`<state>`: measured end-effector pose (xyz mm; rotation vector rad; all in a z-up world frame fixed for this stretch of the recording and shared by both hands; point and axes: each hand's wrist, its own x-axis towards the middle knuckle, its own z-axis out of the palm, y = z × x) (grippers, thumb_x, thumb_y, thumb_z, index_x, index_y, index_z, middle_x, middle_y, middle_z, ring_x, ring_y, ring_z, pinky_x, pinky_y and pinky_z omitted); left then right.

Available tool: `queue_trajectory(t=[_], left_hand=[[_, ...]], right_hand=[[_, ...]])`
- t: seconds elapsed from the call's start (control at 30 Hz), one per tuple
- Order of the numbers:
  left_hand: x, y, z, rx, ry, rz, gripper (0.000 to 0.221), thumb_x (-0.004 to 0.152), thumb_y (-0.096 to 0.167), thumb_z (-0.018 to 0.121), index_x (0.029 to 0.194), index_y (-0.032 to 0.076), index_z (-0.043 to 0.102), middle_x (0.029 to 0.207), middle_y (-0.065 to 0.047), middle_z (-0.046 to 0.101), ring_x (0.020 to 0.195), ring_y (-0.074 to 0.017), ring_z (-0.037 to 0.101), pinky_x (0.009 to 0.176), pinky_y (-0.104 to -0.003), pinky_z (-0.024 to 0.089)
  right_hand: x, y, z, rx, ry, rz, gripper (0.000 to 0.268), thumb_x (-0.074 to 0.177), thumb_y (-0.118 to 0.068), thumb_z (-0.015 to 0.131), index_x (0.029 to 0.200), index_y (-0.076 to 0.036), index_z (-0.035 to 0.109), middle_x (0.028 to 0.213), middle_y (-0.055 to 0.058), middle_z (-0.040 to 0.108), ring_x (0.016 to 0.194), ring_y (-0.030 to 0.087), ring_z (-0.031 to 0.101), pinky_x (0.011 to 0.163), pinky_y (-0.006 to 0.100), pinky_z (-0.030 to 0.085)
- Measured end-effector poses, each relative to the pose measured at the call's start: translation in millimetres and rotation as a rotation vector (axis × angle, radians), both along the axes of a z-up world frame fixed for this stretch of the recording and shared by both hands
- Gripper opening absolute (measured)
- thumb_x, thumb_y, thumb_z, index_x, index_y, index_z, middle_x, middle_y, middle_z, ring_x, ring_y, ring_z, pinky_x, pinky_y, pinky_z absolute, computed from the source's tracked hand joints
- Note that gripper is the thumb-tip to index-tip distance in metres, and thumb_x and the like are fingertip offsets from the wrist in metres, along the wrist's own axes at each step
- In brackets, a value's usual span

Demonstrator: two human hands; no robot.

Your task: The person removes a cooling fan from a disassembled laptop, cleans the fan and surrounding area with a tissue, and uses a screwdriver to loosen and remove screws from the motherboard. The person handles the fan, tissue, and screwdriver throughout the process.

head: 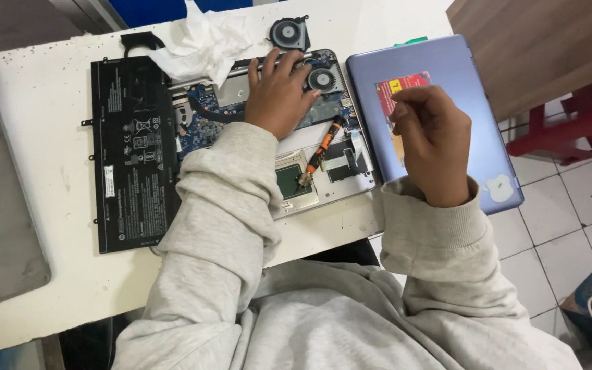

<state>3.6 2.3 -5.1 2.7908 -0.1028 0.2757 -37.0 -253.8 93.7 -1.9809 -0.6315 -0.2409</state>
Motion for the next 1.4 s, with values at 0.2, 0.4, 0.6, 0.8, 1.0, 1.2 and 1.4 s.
queue_trajectory(t=[0.2,0.4,0.6,0.8,1.0,1.2,1.4], left_hand=[[3,1,-4,0.018,-0.023,0.000,0.047,0.103,0.046,0.060,0.136,0.013,0.064,0.149,-0.008,0.048,0.144,-0.0410,0.029,0.113,-0.072,0.020],[2,2,-4,0.036,-0.029,-0.005,0.044,0.106,0.043,0.055,0.137,0.013,0.062,0.150,-0.007,0.048,0.144,-0.0407,0.029,0.112,-0.071,0.020],[3,4,-12,0.007,-0.128,-0.006,0.034,0.109,0.035,0.054,0.125,0.012,0.072,0.142,-0.007,0.054,0.139,-0.0406,0.035,0.109,-0.070,0.023],[5,5,-11,0.003,-0.095,-0.010,0.039,0.105,0.041,0.058,0.131,0.015,0.071,0.143,-0.008,0.055,0.140,-0.0411,0.035,0.110,-0.070,0.023],[1,7,11,-0.238,-0.063,-0.064,0.041,0.107,0.029,0.054,0.141,0.007,0.061,0.151,-0.014,0.050,0.145,-0.0423,0.031,0.117,-0.062,0.024],[-25,22,70,-0.602,-0.237,-0.107,0.037,0.110,0.016,0.050,0.142,0.000,0.057,0.147,-0.019,0.053,0.139,-0.0356,0.048,0.117,-0.049,0.039],[-61,48,109,-0.675,-0.412,-0.026,0.029,0.110,0.006,0.051,0.137,-0.001,0.059,0.139,-0.019,0.060,0.132,-0.0333,0.056,0.113,-0.045,0.050]], right_hand=[[5,-11,-26,-0.224,0.033,-0.008,0.014,0.101,0.000,0.059,0.108,-0.004,0.070,0.089,0.007,0.075,0.085,0.019,0.070,0.083,0.033,0.053],[-45,26,-83,-0.666,-0.325,0.119,0.021,0.095,-0.014,0.065,0.111,0.000,0.068,0.114,0.022,0.063,0.100,0.043,0.055,0.095,0.050,0.046],[-69,30,-77,-0.733,-0.379,0.066,0.028,0.097,-0.010,0.061,0.122,0.003,0.063,0.129,0.029,0.060,0.105,0.045,0.055,0.097,0.052,0.048],[-41,10,-38,-0.507,-0.079,0.245,0.027,0.101,-0.007,0.056,0.123,0.006,0.065,0.119,0.023,0.065,0.107,0.043,0.063,0.089,0.052,0.054],[40,17,-28,-0.557,-0.194,0.176,0.020,0.103,-0.009,0.059,0.113,0.005,0.069,0.097,0.018,0.065,0.076,0.039,0.064,0.064,0.052,0.052],[93,49,-53,-0.650,-0.213,0.186,0.021,0.101,-0.012,0.057,0.107,0.001,0.072,0.097,0.018,0.067,0.075,0.039,0.065,0.060,0.051,0.052],[110,77,-67,-0.665,-0.185,0.197,0.021,0.103,-0.014,0.055,0.098,0.000,0.070,0.089,0.018,0.064,0.075,0.040,0.063,0.057,0.052,0.050]])
